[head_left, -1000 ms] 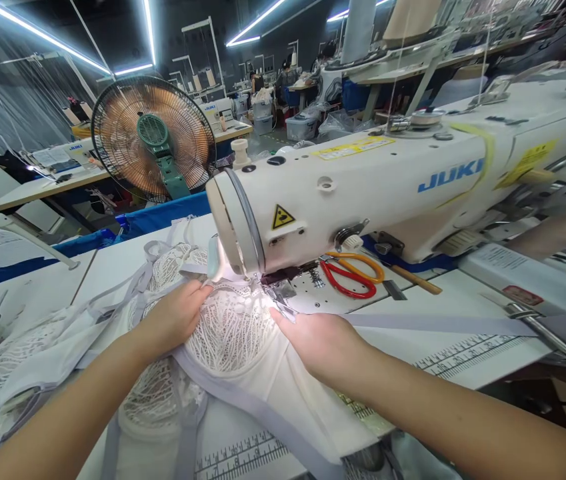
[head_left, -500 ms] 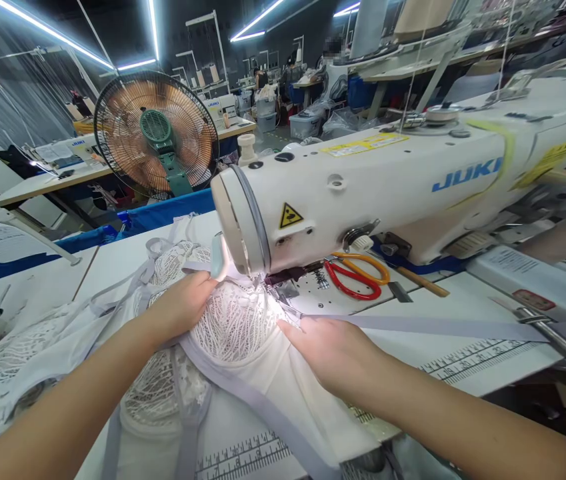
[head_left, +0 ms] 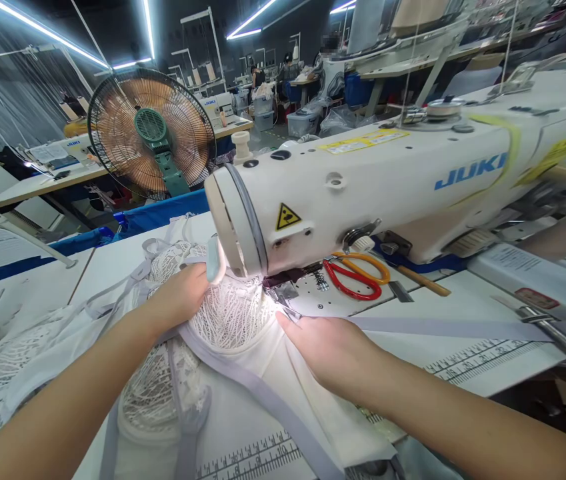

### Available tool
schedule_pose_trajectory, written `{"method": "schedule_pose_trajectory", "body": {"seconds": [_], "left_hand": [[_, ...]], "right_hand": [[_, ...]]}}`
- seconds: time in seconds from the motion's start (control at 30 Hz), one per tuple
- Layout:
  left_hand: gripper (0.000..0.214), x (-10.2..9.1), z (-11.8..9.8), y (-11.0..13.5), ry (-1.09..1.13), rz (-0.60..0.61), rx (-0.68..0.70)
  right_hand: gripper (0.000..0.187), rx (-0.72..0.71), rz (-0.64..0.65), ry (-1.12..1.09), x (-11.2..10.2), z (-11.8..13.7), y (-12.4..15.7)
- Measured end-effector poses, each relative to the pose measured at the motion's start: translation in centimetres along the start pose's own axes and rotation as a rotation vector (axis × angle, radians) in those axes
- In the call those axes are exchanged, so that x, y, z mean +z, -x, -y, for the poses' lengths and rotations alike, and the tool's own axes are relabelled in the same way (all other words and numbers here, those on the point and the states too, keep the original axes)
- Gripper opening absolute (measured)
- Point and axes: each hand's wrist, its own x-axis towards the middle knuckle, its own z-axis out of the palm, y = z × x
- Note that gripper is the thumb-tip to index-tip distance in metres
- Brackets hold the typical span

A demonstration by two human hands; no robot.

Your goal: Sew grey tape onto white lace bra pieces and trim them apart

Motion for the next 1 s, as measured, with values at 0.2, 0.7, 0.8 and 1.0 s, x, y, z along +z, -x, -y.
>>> {"method": "schedule_pose_trajectory", "body": {"seconds": [0.2,0.7,0.8,1.0], "left_hand": [[0.025,-0.1,0.2,-0.5,0.058,0.05,-0.05],[0.032,-2.2,0.1,-2.2,0.243,-0.04,-0.14],[0.027,-1.6,-0.1,-1.7,0.217,-0.101,-0.261],[0.035,-1.6,-6.7,3.6,0.157,-0.157,-0.226]], "right_hand": [[0.088,-0.024,-0.001,0.028,0.1,-0.1,-0.2],[0.103,0.056,0.017,0.132,0.7,1.1,-1.9],[0.101,0.056,-0.012,0.101,0.7,0.8,-1.6],[0.083,0.013,-0.039,0.027,0.9,0.2,-1.0]]}}
